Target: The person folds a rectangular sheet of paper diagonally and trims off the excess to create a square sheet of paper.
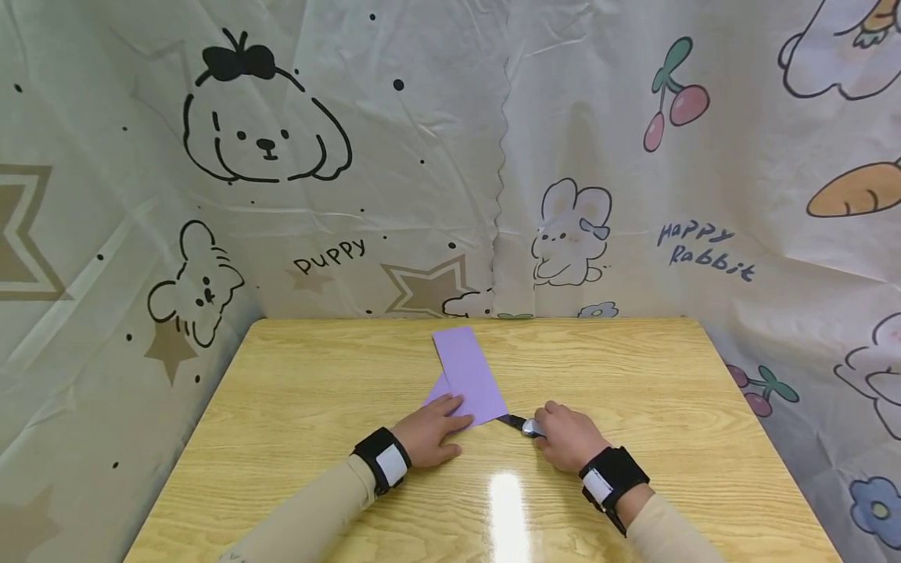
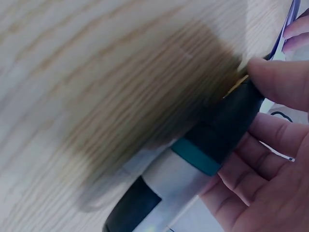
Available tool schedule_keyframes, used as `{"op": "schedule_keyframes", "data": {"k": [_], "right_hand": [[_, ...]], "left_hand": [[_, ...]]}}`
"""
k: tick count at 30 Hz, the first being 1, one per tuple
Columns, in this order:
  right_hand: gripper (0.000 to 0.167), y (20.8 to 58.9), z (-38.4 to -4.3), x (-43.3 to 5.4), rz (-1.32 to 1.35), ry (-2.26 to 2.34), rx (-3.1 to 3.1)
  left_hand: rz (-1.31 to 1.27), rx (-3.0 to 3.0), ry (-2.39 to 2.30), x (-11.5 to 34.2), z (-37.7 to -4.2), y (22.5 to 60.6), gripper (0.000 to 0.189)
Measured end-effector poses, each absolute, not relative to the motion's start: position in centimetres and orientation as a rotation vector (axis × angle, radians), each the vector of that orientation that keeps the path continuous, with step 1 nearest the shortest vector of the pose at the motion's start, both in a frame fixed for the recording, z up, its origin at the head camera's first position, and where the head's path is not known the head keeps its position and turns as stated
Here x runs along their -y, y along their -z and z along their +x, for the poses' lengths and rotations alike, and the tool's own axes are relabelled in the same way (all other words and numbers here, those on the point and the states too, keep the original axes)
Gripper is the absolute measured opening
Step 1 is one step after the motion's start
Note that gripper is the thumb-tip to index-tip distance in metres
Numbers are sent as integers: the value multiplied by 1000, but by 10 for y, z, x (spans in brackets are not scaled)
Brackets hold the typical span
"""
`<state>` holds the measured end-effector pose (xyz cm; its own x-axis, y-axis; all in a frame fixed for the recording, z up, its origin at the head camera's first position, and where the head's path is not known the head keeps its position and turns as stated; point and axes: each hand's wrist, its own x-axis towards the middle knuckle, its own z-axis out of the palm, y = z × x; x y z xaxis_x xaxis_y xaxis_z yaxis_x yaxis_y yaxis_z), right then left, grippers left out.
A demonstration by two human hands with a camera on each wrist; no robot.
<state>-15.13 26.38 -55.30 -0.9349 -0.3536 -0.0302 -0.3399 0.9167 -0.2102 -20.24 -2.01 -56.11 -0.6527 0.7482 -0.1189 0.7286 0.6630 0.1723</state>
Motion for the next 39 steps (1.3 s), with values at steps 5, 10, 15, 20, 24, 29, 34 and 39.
{"op": "schedule_keyframes", "data": {"k": [5, 10, 15, 20, 24, 29, 34, 39], "right_hand": [[18, 557, -152, -262, -551, 310, -3031], [17, 559, -152, -260, -512, 320, -3025], [18, 559, -152, -262, -497, 308, -3027], [17, 558, -150, -267, -502, 319, -3032], [17, 557, -148, -271, -499, 313, -3032], [17, 557, -146, -276, -490, 306, -3042], [18, 556, -145, -277, -499, 296, -3049], [17, 555, -147, -273, -519, 307, -3058]], "left_hand": [[1203, -2699, -173, 20, -204, 556, 53], [1232, -2714, -187, 21, -207, 560, 49], [1237, -2718, -177, 21, -208, 561, 48], [1229, -2722, -167, 21, -208, 560, 48], [1230, -2725, -154, 21, -207, 560, 48], [1230, -2726, -143, 21, -207, 559, 48], [1219, -2710, -138, 20, -205, 554, 49], [1204, -2701, -138, 20, -204, 552, 49]]}}
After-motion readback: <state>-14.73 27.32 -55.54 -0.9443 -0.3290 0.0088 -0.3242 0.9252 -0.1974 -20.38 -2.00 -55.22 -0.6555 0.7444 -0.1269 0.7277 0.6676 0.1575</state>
